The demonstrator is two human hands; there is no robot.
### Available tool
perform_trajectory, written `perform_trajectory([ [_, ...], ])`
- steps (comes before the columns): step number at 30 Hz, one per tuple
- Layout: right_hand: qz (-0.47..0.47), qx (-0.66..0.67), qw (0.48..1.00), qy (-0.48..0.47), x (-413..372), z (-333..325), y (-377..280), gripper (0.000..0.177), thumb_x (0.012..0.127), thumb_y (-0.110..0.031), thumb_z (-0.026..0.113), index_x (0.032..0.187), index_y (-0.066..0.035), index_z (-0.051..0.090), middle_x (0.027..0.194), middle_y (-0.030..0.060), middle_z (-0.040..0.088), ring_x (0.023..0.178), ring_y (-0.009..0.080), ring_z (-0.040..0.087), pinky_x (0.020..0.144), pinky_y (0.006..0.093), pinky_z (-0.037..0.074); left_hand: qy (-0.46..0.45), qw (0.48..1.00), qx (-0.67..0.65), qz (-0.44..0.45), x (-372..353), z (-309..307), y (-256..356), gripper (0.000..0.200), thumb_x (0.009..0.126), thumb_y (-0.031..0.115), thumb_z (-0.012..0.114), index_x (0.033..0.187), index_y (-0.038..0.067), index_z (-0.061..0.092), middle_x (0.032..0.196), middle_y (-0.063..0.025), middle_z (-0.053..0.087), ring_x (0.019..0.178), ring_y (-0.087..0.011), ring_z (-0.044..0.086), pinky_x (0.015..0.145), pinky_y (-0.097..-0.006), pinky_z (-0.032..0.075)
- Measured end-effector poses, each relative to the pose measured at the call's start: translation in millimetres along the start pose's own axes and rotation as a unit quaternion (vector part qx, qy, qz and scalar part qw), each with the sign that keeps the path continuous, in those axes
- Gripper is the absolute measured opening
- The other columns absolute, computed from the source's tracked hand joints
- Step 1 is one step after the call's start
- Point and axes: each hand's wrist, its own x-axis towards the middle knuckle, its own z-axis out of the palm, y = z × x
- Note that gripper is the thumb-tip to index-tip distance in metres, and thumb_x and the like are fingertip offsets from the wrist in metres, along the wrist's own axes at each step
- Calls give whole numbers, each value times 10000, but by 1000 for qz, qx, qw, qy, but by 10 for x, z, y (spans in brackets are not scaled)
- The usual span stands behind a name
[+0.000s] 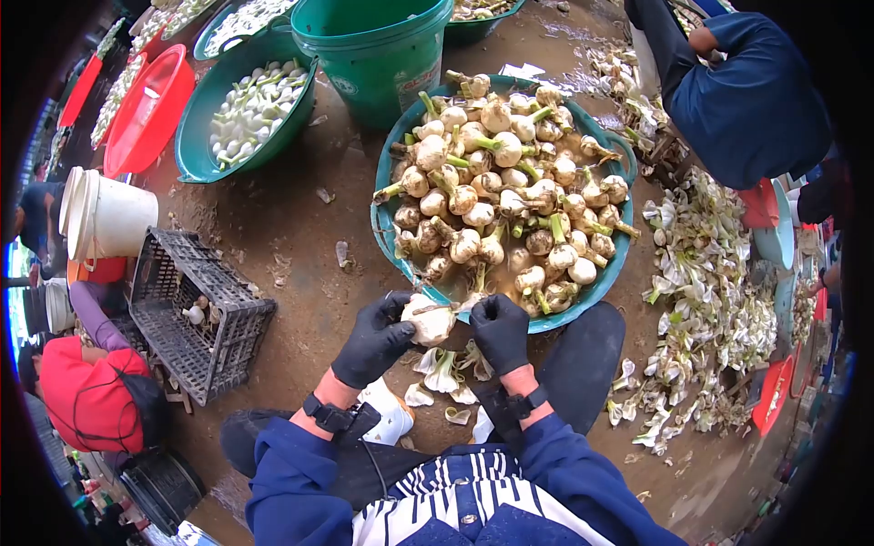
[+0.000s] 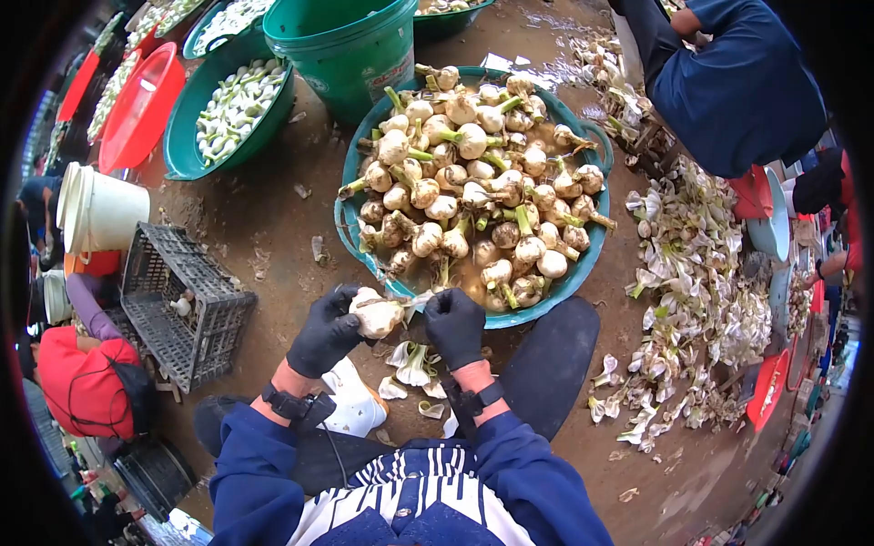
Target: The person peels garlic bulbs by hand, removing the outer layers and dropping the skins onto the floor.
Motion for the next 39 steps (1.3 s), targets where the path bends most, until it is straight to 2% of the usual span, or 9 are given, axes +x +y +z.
perform_trajectory([
  [2,19,-32,998,-55,12,-65,55,53,735,-69,637,766,-29,619,709,133,635,643,257,636,617,334,497,2,1000,-14,-23,6,-34,-19,525,822,214,687,1253,20,457,1152,-106,569,1001,-212,591,798,-319,513],
  [5,-120,36,991,-38,70,-185,-76,114,765,-21,607,869,22,628,843,123,649,757,172,633,691,294,492,8,998,-46,-43,28,-46,-57,562,829,236,676,1290,20,436,1188,-106,555,1038,-218,579,837,-334,497],
  [8,-82,173,970,-149,36,-292,-368,213,753,-6,618,963,20,630,954,123,638,857,203,630,762,300,488,6,996,-61,-65,58,-64,-86,591,830,237,671,1314,11,420,1225,-109,538,1077,-218,559,880,-343,473],
  [12,-91,143,968,-183,6,-297,-513,288,698,-62,719,970,-1,647,933,119,646,845,229,641,758,310,498,-19,991,-90,-93,82,-47,-89,632,828,222,671,1349,1,390,1245,-104,527,1114,-210,535,934,-343,436],
  [15,-98,157,962,-203,16,-301,-461,297,692,-93,747,958,4,654,937,116,651,836,224,645,744,301,501,-23,996,61,-64,85,-97,-183,668,832,236,676,1375,4,363,1256,-92,518,1128,-187,516,973,-330,400],
  [21,-66,130,967,-208,-66,-250,-396,248,694,-52,727,930,-5,669,857,123,661,721,219,650,649,310,501,-5,984,171,-51,61,-41,-200,725,817,297,708,1376,-3,359,1251,-81,523,1118,-152,499,974,-305,387],
  [30,-169,46,982,-69,-193,-104,-466,100,740,-16,656,835,-22,627,771,145,620,668,329,607,590,378,477,4,975,216,-50,55,-21,-150,673,805,290,723,1330,-4,422,1177,-72,564,1060,-136,526,923,-290,425],
  [33,-198,-11,978,-59,-224,-57,-411,78,753,-24,636,809,-18,581,731,149,595,651,349,590,578,412,463,-7,942,244,-231,83,52,88,598,809,231,717,1292,-6,457,1141,-67,579,1025,-132,541,901,-287,439],
  [39,-127,31,989,-70,-246,34,-272,51,784,-35,606,792,-8,563,718,185,582,646,380,576,573,418,453,-83,913,397,-48,53,-71,-139,603,763,98,722,1295,3,455,1125,-70,586,1016,-130,541,908,-302,444],
])
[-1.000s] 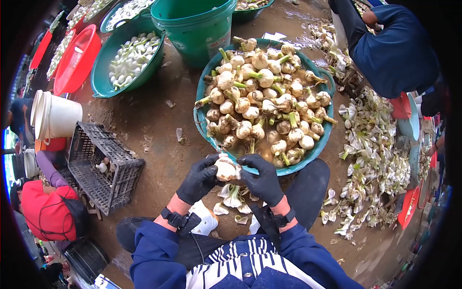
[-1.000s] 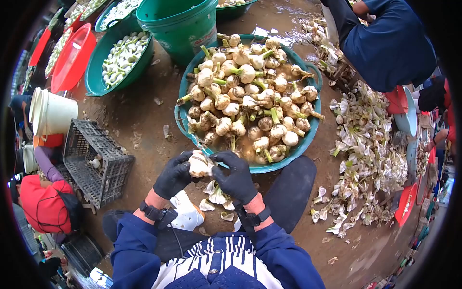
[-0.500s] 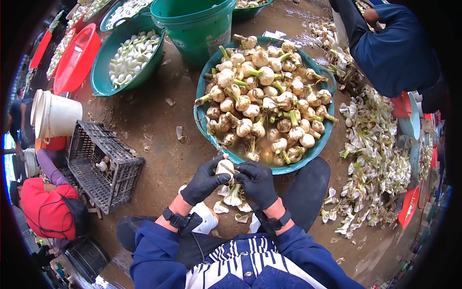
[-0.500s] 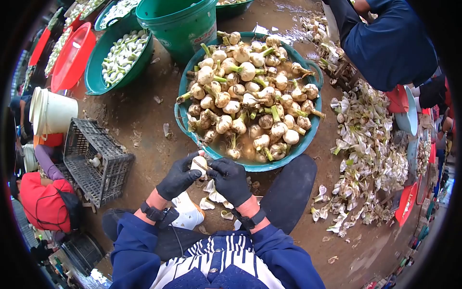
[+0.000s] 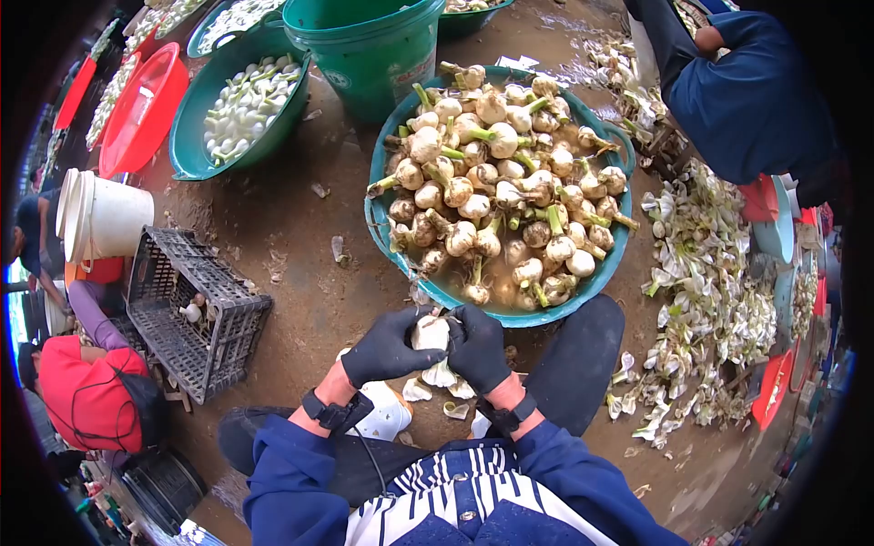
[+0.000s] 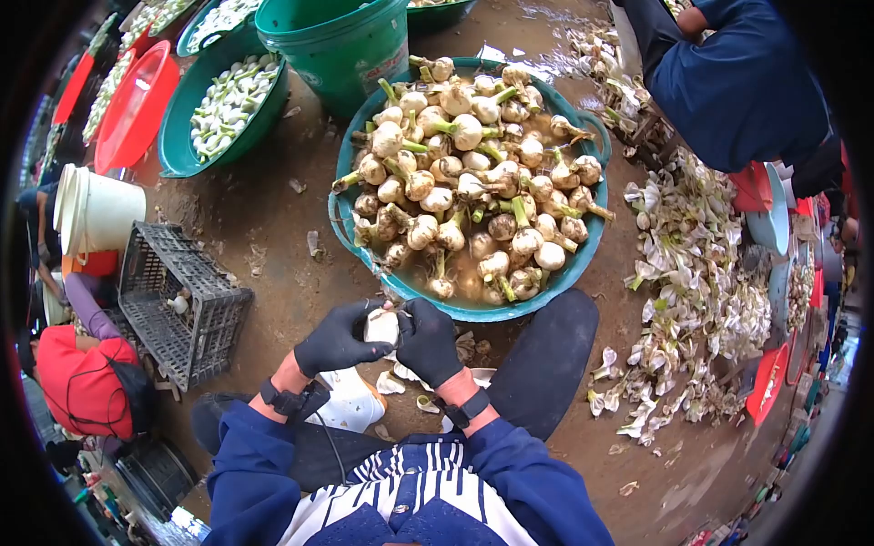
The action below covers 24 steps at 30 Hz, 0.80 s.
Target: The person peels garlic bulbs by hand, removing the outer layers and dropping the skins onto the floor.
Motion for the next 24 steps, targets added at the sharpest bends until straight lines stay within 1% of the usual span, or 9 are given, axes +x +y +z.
perform_trajectory([
  [3,97,72,992,-22,-18,21,61,50,799,-39,597,791,4,570,744,211,592,660,387,580,576,399,455,-24,999,14,43,-11,37,92,665,732,96,752,1310,1,439,1142,-77,579,1031,-140,536,927,-307,435],
  [7,162,201,965,-56,17,-52,149,110,855,-74,598,832,33,591,726,66,621,647,108,543,604,275,450,93,992,-31,85,34,120,-124,608,730,184,721,1252,-14,482,1056,-131,613,982,-196,586,870,-336,461],
  [8,169,252,951,-58,22,-62,136,118,862,-81,604,853,36,599,750,24,612,673,72,522,613,250,446,110,992,-4,65,32,120,-153,590,738,184,715,1247,-9,488,1054,-133,615,978,-203,591,865,-337,463],
  [11,156,198,964,-89,-13,-36,143,106,824,-68,635,866,24,601,701,91,617,642,106,537,605,276,446,141,989,45,8,39,135,-144,542,761,186,701,1231,-3,506,1051,-144,618,970,-221,603,852,-336,468],
  [13,167,170,969,-57,-37,3,137,99,811,-60,638,835,30,604,683,91,613,643,101,528,598,280,438,144,988,38,-24,22,175,-125,518,772,188,696,1216,-10,516,1053,-157,620,967,-231,611,847,-332,470],
  [14,188,172,966,-49,-44,22,157,100,810,-60,637,827,33,606,678,91,612,639,101,525,597,283,436,163,982,92,9,20,190,-132,482,775,164,692,1195,-11,533,1054,-168,622,972,-229,618,843,-331,474],
  [20,264,202,943,-12,-5,113,187,131,805,-70,632,823,59,635,669,100,631,607,105,507,575,298,426,183,980,-50,58,25,222,-173,547,760,81,682,1265,16,483,1116,-120,614,1020,-197,591,889,-315,458],
  [23,293,219,931,19,-27,265,451,140,804,-77,635,826,62,639,666,118,631,595,113,504,562,313,422,190,971,-84,122,29,231,-97,558,760,49,665,1279,4,464,1134,-101,606,1023,-176,579,906,-299,450],
  [24,291,213,932,34,5,267,474,145,804,-80,637,825,63,639,666,125,632,591,114,502,560,320,422,163,971,-144,96,10,210,-44,562,754,28,654,1280,-2,458,1140,-103,600,1015,-176,583,908,-298,450],
])
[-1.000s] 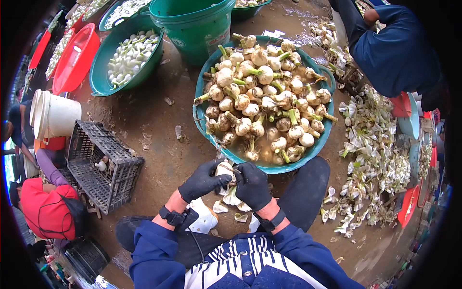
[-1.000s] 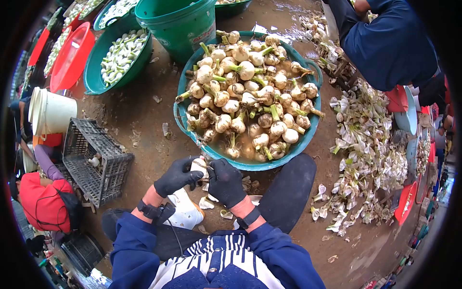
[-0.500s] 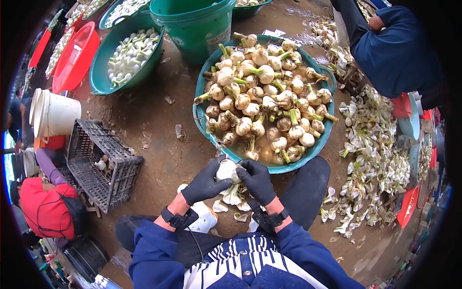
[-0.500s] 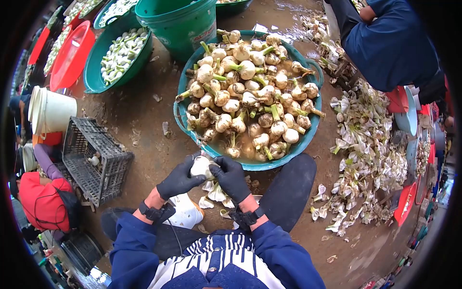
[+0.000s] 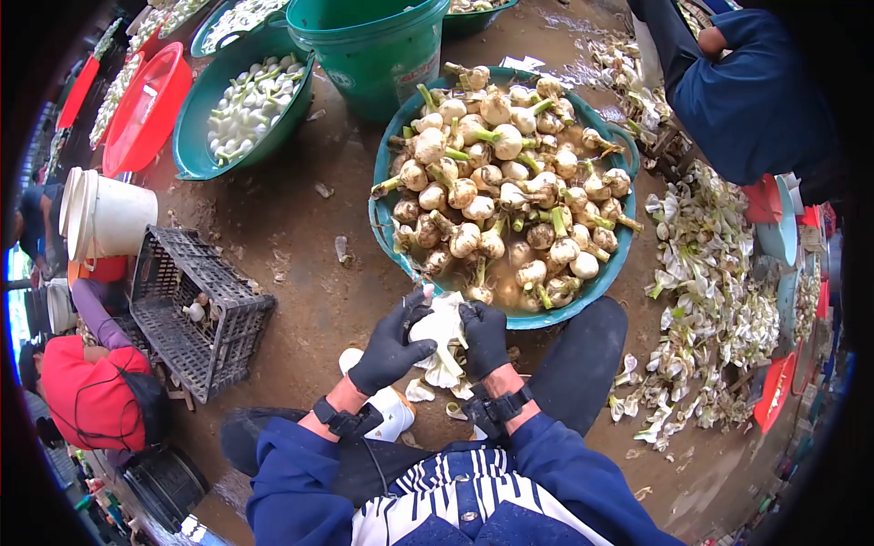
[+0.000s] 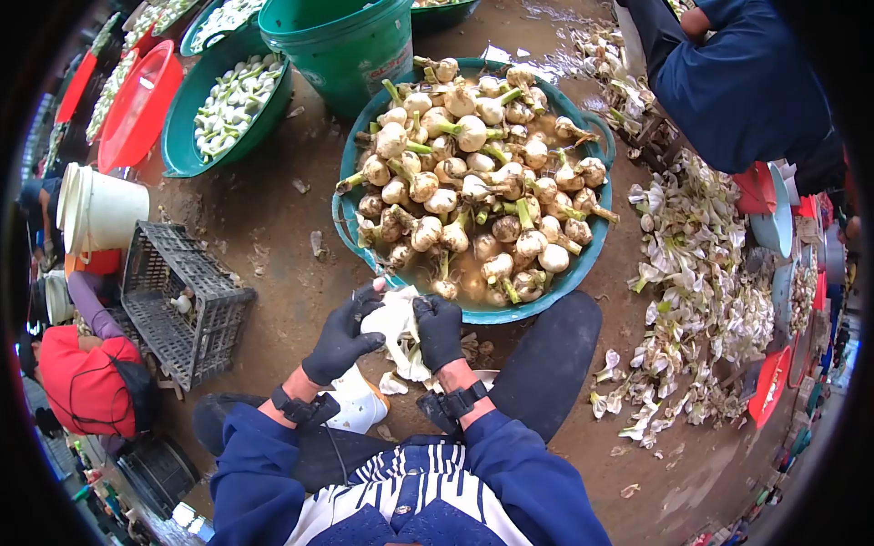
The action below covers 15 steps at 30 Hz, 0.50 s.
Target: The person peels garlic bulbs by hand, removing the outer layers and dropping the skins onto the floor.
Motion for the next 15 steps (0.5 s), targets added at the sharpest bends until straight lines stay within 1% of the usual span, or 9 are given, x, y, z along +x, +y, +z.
perform_trajectory([
  [1,-6,-2,1000,15,23,-12,3,149,804,-84,638,825,64,639,666,132,632,588,116,500,559,327,422,-16,997,-57,-39,-9,-20,74,566,748,6,643,1281,-9,453,1146,-105,593,1007,-177,586,909,-296,451],
  [2,-50,-85,994,39,9,-59,0,127,800,-79,633,818,46,623,677,166,623,580,185,548,572,356,433,-32,990,-114,-77,-18,-52,115,571,742,-15,632,1282,-16,448,1153,-108,587,999,-178,590,910,-295,452],
  [5,-184,-229,952,92,-16,-116,-27,96,791,-68,627,818,20,599,700,184,612,625,290,596,595,379,449,-92,958,-191,-192,-53,-227,-90,640,694,-41,622,1300,-8,419,1170,-120,567,975,-186,603,884,-316,480],
  [6,-158,-202,960,110,-23,-143,-39,79,780,-54,622,816,0,579,727,202,602,687,362,603,611,395,458,-63,945,-224,-230,-65,-179,-52,624,673,-30,589,1273,17,427,1164,-129,558,947,-235,619,839,-360,512],
  [9,-99,-222,965,95,7,-377,80,91,781,-69,635,797,-3,574,715,205,600,672,352,606,611,397,461,-78,920,-342,-175,-26,-293,78,535,712,44,585,1235,29,473,1242,-202,520,1062,-360,580,900,-450,496],
  [10,-108,-247,961,67,-24,-429,82,96,788,-72,630,793,-1,565,711,198,602,650,334,607,592,387,457,-34,936,-331,-110,79,-399,165,523,728,78,586,1236,38,470,1261,-223,497,1075,-432,555,887,-513,493],
  [12,-117,-284,952,16,-137,-451,-14,105,786,-93,638,823,-6,594,697,173,612,620,308,613,577,366,469,108,885,-451,-35,212,-663,542,541,818,220,605,1301,43,437,1299,-163,497,1095,-353,563,862,-497,506],
  [14,-154,-261,947,-107,-219,-436,-58,161,770,-130,664,869,-11,618,713,161,624,647,312,623,603,358,487,47,876,-460,134,336,-950,1117,671,850,227,546,1395,1,225,1380,-240,306,1269,-399,328,1029,-517,348],
  [15,-170,-249,939,-165,-250,-440,-57,192,762,-149,677,891,-14,630,721,155,630,660,315,628,616,354,496,53,824,-537,173,341,-1085,1288,733,887,248,517,1430,-11,98,1460,-313,127,1356,-454,167,1094,-539,264],
])
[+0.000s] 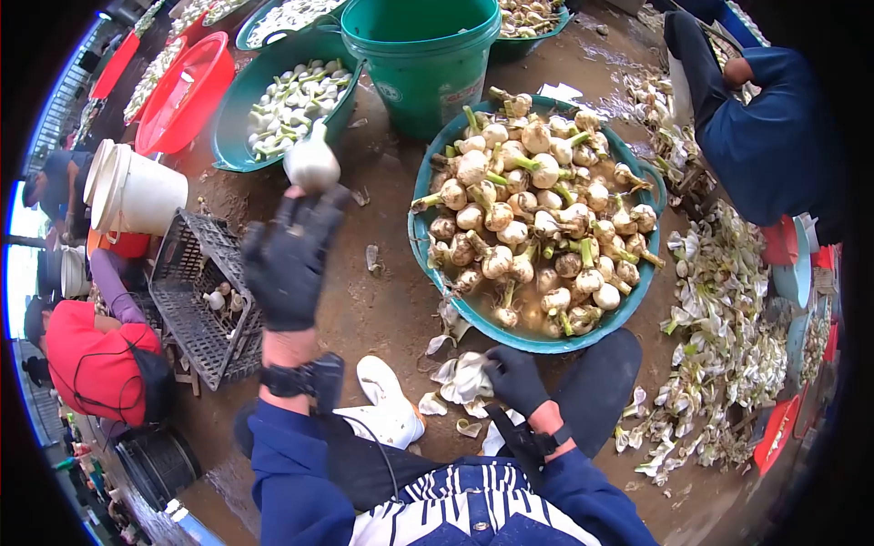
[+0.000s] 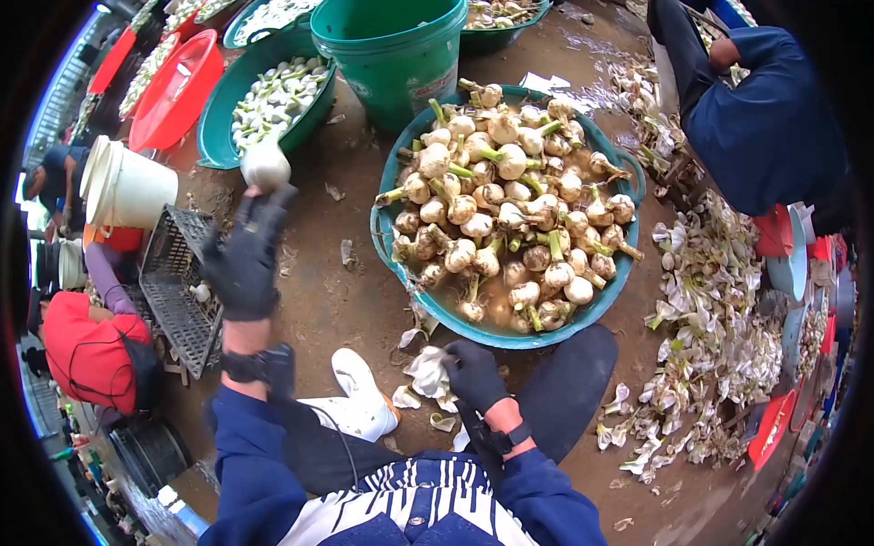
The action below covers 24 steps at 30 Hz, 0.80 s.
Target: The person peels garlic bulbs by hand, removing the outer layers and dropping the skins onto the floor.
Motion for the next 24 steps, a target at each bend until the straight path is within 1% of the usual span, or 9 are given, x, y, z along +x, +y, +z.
perform_trajectory([
  [2,-32,-135,985,-103,-20,-105,-217,410,703,-280,745,1022,-52,624,934,143,637,864,311,621,760,383,490,-48,995,-88,19,-4,32,191,704,916,235,463,1429,13,36,1479,-300,13,1384,-437,-9,1100,-538,252],
  [6,-84,-162,982,45,389,-172,-296,359,729,-186,712,1053,-78,601,950,139,618,887,338,591,766,413,476,7,988,143,-60,-71,-237,-14,516,915,246,481,1356,18,340,1423,-259,297,1311,-405,323,992,-479,429],
  [7,-107,-175,975,89,527,-208,-384,341,739,-119,673,1068,-84,592,1005,145,600,934,341,574,787,414,469,56,976,197,-80,-127,-152,-192,383,914,218,495,1244,23,482,1268,-211,503,1100,-338,558,869,-415,518],
  [12,-182,-405,886,132,1216,-184,-209,505,685,-14,576,1156,-196,589,1191,94,546,1018,334,540,844,437,432,70,927,325,-175,-404,-383,-662,282,909,162,515,1149,14,530,1069,-159,605,886,-249,645,747,-351,550],
  [15,-135,-397,906,56,1349,-246,-158,533,653,-8,607,1146,-211,593,1155,79,559,1002,315,551,843,407,447,86,899,378,-206,-546,-460,-806,253,907,136,521,1126,14,545,1033,-144,620,854,-228,651,717,-335,550],
  [18,-121,-331,933,70,1286,-294,-150,545,639,-18,638,1147,-210,588,1135,65,559,1016,288,547,830,389,461,88,873,429,-214,-628,-560,-907,254,902,100,539,1142,15,535,1049,-123,614,880,-185,637,735,-309,544],
  [19,-182,-286,931,138,1234,-288,-149,445,693,-41,666,1123,-136,603,1020,100,617,893,267,597,726,347,486,86,866,448,-205,-653,-584,-969,258,896,86,550,1143,13,531,1053,-117,612,880,-162,628,736,-294,542],
  [23,-47,30,987,149,865,-196,-309,334,817,-148,674,1085,37,602,807,162,675,670,200,641,622,302,503,69,831,530,-156,-733,-778,-1245,347,856,68,628,1178,18,506,1093,-90,593,955,-131,581,806,-265,499],
  [24,12,133,988,82,739,-223,-468,342,832,-125,663,1114,53,585,869,179,678,766,150,638,668,282,500,61,825,544,-141,-745,-801,-1305,362,851,70,638,1183,19,502,1099,-86,590,969,-134,575,821,-267,492],
])
